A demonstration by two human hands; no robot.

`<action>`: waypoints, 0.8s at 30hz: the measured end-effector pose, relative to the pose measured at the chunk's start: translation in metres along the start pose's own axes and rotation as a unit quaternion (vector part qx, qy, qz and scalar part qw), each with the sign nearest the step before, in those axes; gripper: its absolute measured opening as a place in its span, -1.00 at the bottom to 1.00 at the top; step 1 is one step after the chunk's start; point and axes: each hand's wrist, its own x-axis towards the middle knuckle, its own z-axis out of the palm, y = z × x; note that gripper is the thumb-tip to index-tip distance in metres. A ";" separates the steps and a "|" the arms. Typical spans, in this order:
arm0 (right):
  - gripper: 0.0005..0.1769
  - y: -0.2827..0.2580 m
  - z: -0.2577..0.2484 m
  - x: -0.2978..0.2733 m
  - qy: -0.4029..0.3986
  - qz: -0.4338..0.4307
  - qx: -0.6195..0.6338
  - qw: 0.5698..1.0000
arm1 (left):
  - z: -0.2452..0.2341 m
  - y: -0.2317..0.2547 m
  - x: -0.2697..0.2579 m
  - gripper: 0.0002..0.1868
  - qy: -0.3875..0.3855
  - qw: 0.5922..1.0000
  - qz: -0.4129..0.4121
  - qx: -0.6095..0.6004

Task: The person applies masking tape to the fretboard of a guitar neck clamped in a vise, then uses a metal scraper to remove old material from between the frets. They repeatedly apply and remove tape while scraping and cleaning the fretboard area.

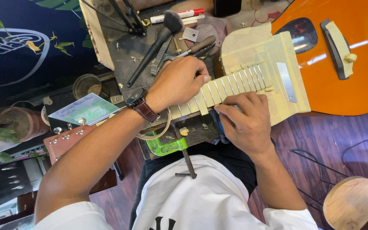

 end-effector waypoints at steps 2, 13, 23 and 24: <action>-0.77 -0.002 -0.002 0.002 -0.003 0.009 -0.010 1.000 | 0.000 -0.002 0.002 -0.81 0.000 1.000 -0.001 0.007; -0.78 0.007 -0.009 -0.006 0.046 0.078 0.160 0.983 | -0.001 0.012 -0.019 -0.85 0.111 0.979 0.153 0.072; -0.78 0.015 -0.006 -0.010 0.090 0.080 0.220 0.968 | 0.029 0.013 -0.013 -0.42 0.145 0.930 0.179 0.286; -0.78 0.014 -0.006 -0.009 0.092 0.081 0.220 0.968 | 0.031 0.015 -0.013 -0.42 0.144 0.930 0.181 0.287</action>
